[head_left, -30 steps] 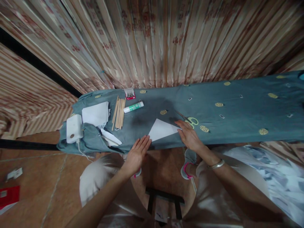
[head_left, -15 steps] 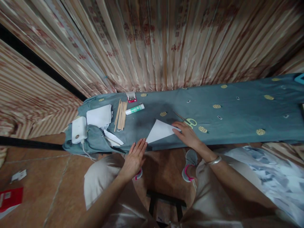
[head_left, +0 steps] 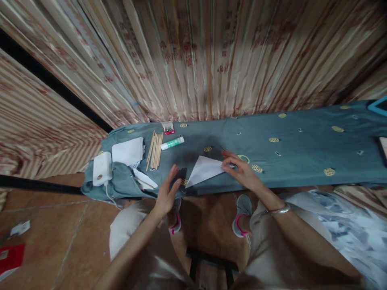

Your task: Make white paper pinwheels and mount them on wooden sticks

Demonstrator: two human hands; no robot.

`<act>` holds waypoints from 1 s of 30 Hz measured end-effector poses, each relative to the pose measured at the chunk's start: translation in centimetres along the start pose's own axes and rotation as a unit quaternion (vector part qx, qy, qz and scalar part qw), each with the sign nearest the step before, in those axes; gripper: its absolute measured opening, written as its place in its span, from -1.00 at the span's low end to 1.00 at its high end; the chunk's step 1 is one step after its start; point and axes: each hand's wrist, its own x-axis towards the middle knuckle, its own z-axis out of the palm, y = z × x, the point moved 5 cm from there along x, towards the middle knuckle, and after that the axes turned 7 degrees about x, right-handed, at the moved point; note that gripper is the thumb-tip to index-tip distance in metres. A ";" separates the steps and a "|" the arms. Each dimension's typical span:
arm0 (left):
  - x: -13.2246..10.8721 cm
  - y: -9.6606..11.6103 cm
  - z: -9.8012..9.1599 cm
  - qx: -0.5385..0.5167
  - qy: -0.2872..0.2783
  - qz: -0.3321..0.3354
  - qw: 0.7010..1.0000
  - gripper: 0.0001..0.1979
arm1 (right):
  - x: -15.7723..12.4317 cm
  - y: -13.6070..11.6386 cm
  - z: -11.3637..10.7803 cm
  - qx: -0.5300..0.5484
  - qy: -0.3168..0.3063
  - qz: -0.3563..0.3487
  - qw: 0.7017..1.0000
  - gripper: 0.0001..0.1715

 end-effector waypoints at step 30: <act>5.4 1.5 4.8 -0.279 0.008 -0.168 0.945 -0.63 | 0.1 2.4 -4.2 -0.485 0.003 0.092 0.870 -0.57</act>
